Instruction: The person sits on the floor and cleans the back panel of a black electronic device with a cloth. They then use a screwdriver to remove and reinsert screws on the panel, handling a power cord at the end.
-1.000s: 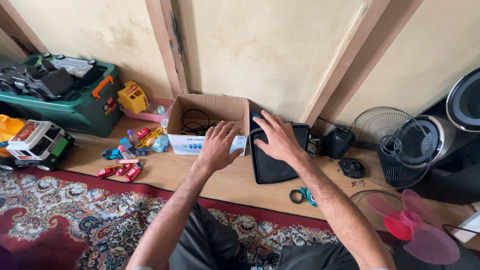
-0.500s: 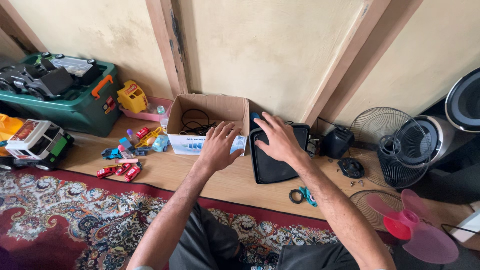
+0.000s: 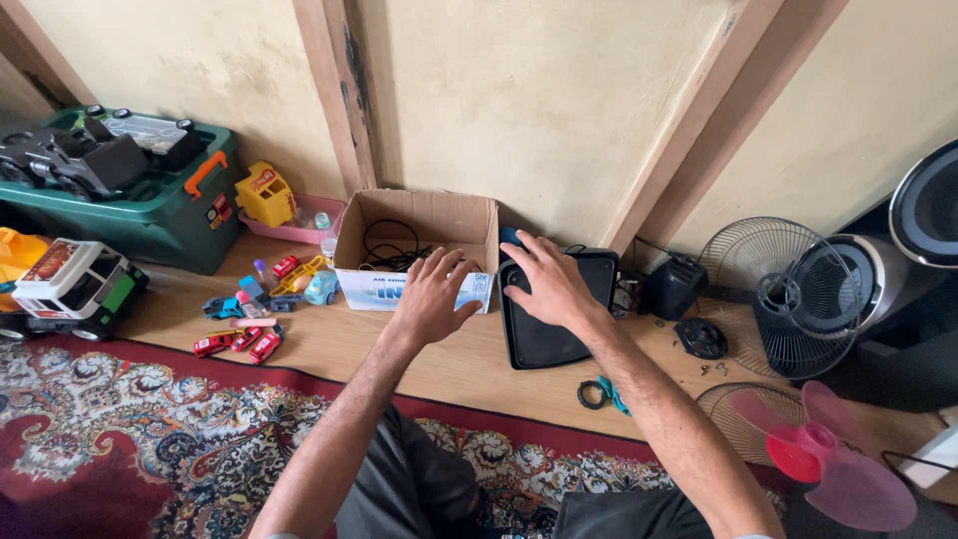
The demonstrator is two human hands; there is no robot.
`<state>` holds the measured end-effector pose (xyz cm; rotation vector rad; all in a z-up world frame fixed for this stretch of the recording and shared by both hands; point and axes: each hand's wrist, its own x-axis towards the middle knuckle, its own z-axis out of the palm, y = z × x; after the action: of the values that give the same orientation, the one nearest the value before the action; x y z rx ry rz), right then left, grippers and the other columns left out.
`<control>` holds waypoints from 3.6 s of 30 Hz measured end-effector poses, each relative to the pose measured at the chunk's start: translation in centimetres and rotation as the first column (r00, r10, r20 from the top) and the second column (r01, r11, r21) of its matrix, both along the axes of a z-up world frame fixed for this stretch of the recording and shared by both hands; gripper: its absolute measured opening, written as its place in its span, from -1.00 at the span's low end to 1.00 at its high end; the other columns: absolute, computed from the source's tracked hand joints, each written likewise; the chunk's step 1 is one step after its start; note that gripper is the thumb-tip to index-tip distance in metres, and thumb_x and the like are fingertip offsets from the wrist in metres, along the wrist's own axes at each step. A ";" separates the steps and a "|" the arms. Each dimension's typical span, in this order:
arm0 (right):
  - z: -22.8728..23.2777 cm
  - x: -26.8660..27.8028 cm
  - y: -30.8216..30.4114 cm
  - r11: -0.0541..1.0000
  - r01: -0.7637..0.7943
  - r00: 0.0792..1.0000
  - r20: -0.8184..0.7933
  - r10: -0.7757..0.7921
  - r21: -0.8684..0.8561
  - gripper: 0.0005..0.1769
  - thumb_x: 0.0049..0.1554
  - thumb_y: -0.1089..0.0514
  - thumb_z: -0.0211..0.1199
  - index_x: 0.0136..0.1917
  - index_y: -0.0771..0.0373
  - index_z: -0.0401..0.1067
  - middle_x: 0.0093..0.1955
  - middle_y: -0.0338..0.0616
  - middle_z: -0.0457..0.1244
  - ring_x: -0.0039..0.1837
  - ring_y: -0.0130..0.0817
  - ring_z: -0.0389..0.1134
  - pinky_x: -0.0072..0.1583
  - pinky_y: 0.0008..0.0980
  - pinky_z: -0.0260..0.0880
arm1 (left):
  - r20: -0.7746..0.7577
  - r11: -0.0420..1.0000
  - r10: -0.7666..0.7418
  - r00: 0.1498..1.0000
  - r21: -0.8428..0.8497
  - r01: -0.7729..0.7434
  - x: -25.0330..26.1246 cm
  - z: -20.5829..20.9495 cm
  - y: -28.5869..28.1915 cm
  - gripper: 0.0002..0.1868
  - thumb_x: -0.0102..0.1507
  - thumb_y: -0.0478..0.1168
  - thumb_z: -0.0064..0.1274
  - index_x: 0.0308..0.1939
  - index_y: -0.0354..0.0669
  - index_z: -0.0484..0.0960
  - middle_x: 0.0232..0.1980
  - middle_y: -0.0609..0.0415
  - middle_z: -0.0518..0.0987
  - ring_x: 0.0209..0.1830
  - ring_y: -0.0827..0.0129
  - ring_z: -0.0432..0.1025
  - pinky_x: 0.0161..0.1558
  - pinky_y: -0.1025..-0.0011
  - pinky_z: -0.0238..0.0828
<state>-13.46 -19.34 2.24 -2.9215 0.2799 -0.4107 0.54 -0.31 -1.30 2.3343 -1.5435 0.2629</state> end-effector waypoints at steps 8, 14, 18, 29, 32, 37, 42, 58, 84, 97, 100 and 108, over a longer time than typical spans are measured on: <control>-0.4 -0.2 -0.3 1.000 0.003 1.000 -0.009 -0.003 0.007 -0.15 0.06 -0.07 0.44 0.53 0.07 0.18 0.63 0.05 -0.06 0.59 0.06 0.00 0.43 0.15 0.14 | -0.012 1.000 -0.005 1.000 0.020 0.005 -0.3 -0.4 -0.2 -0.24 0.21 0.13 0.20 0.42 0.01 0.32 0.49 -0.09 0.28 0.56 -0.04 0.03 0.46 -0.14 -0.07; -0.6 -0.8 -0.4 0.999 -0.002 1.000 0.006 0.002 0.038 -0.16 0.05 -0.06 0.43 0.52 0.08 0.20 0.62 0.04 -0.04 0.58 0.05 0.03 0.40 0.15 0.18 | 0.001 1.000 -0.023 1.000 0.015 0.023 -0.5 -1.1 -0.5 -0.22 0.21 0.14 0.20 0.43 -0.01 0.31 0.48 -0.10 0.27 0.55 -0.05 0.05 0.45 -0.13 -0.06; -1.0 -1.4 -0.7 0.999 -0.014 0.999 0.042 0.012 0.047 -0.17 0.03 -0.03 0.44 0.50 0.09 0.22 0.60 0.06 0.00 0.55 0.07 0.06 0.39 0.14 0.22 | -0.043 0.999 -0.048 0.998 0.002 0.048 -1.0 -1.8 -0.8 -0.23 0.21 0.13 0.20 0.43 0.00 0.32 0.47 -0.07 0.29 0.55 -0.07 0.06 0.45 -0.12 -0.04; -4.0 -3.5 -2.7 0.998 0.021 0.999 0.034 -0.024 0.060 -0.19 0.02 0.00 0.43 0.49 0.11 0.24 0.58 0.04 0.05 0.53 0.06 0.08 0.30 0.16 0.28 | -0.077 0.991 -0.134 0.988 0.002 0.135 -2.6 -3.8 -2.6 -0.26 0.21 0.12 0.22 0.39 -0.04 0.36 0.46 -0.08 0.33 0.52 -0.10 0.11 0.40 -0.13 0.07; -4.8 -4.1 -3.6 0.997 0.035 0.999 0.020 -0.036 0.065 -0.19 0.03 0.00 0.44 0.49 0.12 0.24 0.57 0.04 0.05 0.53 0.07 0.08 0.29 0.18 0.27 | -0.103 0.989 -0.140 0.985 0.027 0.143 -3.3 -4.4 -3.5 -0.28 0.21 0.11 0.22 0.38 -0.04 0.38 0.47 -0.08 0.33 0.52 -0.10 0.12 0.39 -0.15 0.06; -6.1 -5.7 -5.1 0.994 0.051 0.998 0.022 -0.053 0.093 -0.20 0.03 0.00 0.44 0.49 0.12 0.25 0.58 0.05 0.05 0.52 0.09 0.09 0.30 0.18 0.27 | -0.125 0.981 -0.174 0.977 0.067 0.183 -4.4 -5.7 -5.2 -0.27 0.21 0.07 0.22 0.39 -0.06 0.38 0.47 -0.11 0.33 0.51 -0.09 0.12 0.39 -0.11 0.06; -7.2 -7.8 -7.0 0.992 0.079 0.997 -0.021 -0.078 0.098 -0.21 0.05 0.00 0.43 0.49 0.12 0.25 0.57 0.06 0.05 0.53 0.08 0.10 0.32 0.14 0.26 | -0.146 0.972 -0.211 0.967 0.073 0.223 -5.6 -7.5 -7.0 -0.28 0.22 0.08 0.23 0.38 -0.08 0.41 0.46 -0.12 0.34 0.50 -0.09 0.13 0.40 -0.06 0.07; -14.1 -13.8 -15.1 0.960 0.204 0.974 -0.142 -0.179 0.194 -0.25 0.08 0.00 0.41 0.49 0.12 0.28 0.56 0.05 0.10 0.54 0.04 0.09 0.43 0.05 0.16 | -0.300 0.929 -0.252 0.920 0.190 0.316 -10.9 -13.6 -13.0 -0.32 0.21 0.07 0.23 0.33 -0.10 0.44 0.42 -0.11 0.38 0.47 -0.06 0.18 0.37 -0.03 0.12; -31.9 -19.0 -25.2 0.722 0.560 0.828 -0.294 -0.478 0.406 -0.38 0.04 0.04 0.40 0.35 0.16 0.39 0.14 0.13 0.35 0.21 0.09 0.38 0.22 -0.02 0.38 | -0.482 0.828 -0.074 0.873 0.459 0.324 -16.9 -28.6 -24.1 -0.31 0.19 0.05 0.24 0.35 0.01 0.39 0.41 0.00 0.37 0.42 0.02 0.26 0.34 -0.05 0.22; -40.5 -21.1 -25.3 0.655 0.657 0.754 -0.340 -0.562 0.373 -0.49 -0.01 0.15 0.45 0.21 0.15 0.43 0.13 0.09 0.33 0.18 0.09 0.39 0.16 0.01 0.42 | -0.449 0.846 -0.076 0.890 0.443 0.296 -20.1 -32.4 -26.6 -0.11 0.06 -0.13 0.39 0.41 0.04 0.27 0.48 0.00 0.17 0.47 0.03 0.13 0.30 -0.13 0.20; -41.2 -20.8 -24.8 0.686 0.656 0.755 -0.306 -0.580 0.316 -0.48 -0.06 0.21 0.46 0.17 0.21 0.39 0.16 0.12 0.30 0.16 0.13 0.39 0.13 0.03 0.44 | -0.421 0.851 -0.105 0.901 0.430 0.300 -20.7 -33.8 -27.0 -0.11 0.04 -0.17 0.39 0.40 0.02 0.28 0.46 0.01 0.20 0.47 0.05 0.13 0.30 -0.15 0.19; -41.9 -19.3 -24.2 0.679 0.707 0.697 -0.354 -0.623 0.198 -0.49 -0.02 0.35 0.36 0.21 0.29 0.36 0.15 0.18 0.26 0.14 0.16 0.39 0.07 0.00 0.50 | -0.292 0.876 -0.188 0.938 0.382 0.295 -20.2 -36.3 -27.0 -0.33 0.15 -0.35 0.11 0.36 0.00 0.36 0.35 -0.04 0.36 0.38 0.05 0.28 0.25 -0.12 0.25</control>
<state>-32.77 -43.56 -39.68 -2.4336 1.3566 -0.0431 -19.64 -27.33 -37.62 2.3164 -1.8836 -0.4545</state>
